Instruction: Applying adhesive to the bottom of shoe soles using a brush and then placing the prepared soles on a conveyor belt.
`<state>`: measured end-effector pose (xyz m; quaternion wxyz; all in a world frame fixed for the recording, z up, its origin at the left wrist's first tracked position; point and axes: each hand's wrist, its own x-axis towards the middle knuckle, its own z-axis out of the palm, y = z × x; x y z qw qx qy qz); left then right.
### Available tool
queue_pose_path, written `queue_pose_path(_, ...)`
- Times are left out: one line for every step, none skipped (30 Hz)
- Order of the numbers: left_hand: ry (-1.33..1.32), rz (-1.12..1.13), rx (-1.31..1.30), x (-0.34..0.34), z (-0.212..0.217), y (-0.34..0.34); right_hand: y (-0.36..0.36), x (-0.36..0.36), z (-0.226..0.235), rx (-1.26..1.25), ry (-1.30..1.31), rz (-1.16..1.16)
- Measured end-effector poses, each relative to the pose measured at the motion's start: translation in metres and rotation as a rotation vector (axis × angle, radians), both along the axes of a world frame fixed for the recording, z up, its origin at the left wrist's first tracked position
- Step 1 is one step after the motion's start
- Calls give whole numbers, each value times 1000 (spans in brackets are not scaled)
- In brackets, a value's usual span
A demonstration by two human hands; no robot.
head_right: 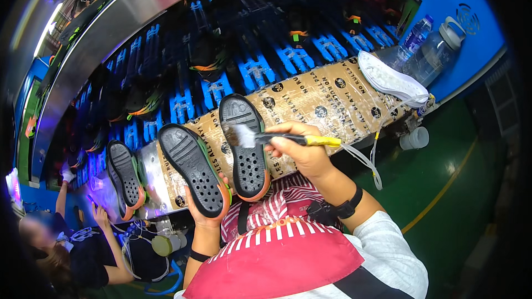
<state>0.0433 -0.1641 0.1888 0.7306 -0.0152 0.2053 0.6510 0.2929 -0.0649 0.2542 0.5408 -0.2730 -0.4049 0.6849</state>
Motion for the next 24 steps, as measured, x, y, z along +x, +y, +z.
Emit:
queue_pose_path(65, -6, 8, 4, 5, -2, -3, -3, 8, -10, -37, 44)
queue_pose_path(133, 3, 1, 12, 14, -3, -6, -8, 15, -7, -80, 86)
queue_pose_path(135, -2, 1, 14, 15, -3, -8, -14, 23, -1, -125, 127)
queue_pose_path(83, -13, 39, 14, 15, -3, -11, -21, 33, 71, -188, 160)
queue_pose_path(32, -23, 77, 15, 16, -3, -13, -30, 40, 143, -251, 191)
queue_pose_path(-22, -17, 110, 18, 21, -3, -13, -37, 41, 297, -331, 164)
queue_pose_path(-78, -8, 143, 20, 25, -3, -12, -46, 42, 403, -325, 173)
queue_pose_path(84, 29, 75, 20, 21, -5, -12, -51, 49, 520, -400, 125)
queue_pose_path(245, 69, 6, 19, 15, -6, -10, -57, 57, 635, -476, 79)
queue_pose_path(268, 37, 29, 18, 18, -5, -8, -64, 61, 731, -491, -9)
queue_pose_path(267, 30, 29, 21, 21, -5, -5, -71, 63, 826, -506, -100)
queue_pose_path(248, 29, 17, 24, 25, -6, -1, -80, 60, 920, -510, -222)
queue_pose_path(228, 27, 5, 25, 27, -5, 2, -87, 62, 973, -520, -329)
queue_pose_path(216, 10, 19, 22, 22, -9, 2, -93, 64, 979, -556, -329)
queue_pose_path(216, 6, 20, 21, 22, -12, 3, -99, 66, 983, -593, -329)
queue_pose_path(255, -9, 70, 22, 22, -15, 2, -105, 65, 987, -607, -340)
queue_pose_path(292, -25, 119, 22, 22, -18, -1, -109, 65, 1020, -625, -351)
queue_pose_path(235, -49, 91, 19, 19, -20, -3, -113, 63, 1066, -626, -327)
queue_pose_path(359, -3, 82, 17, 18, -19, -6, -116, 59, 1111, -626, -303)
queue_pose_path(368, -1, 82, 15, 18, -17, -11, -117, 55, 1143, -654, -245)
queue_pose_path(341, -4, 95, 13, 19, -16, -17, -121, 50, 1171, -606, -222)
queue_pose_path(303, -2, 116, 9, 19, -17, -20, -121, 50, 1219, -589, -112)
queue_pose_path(269, 1, 137, 6, 20, -16, -22, -121, 50, 1265, -570, -1)
queue_pose_path(230, 3, 158, 3, 21, -14, -23, -121, 47, 1277, -512, 45)
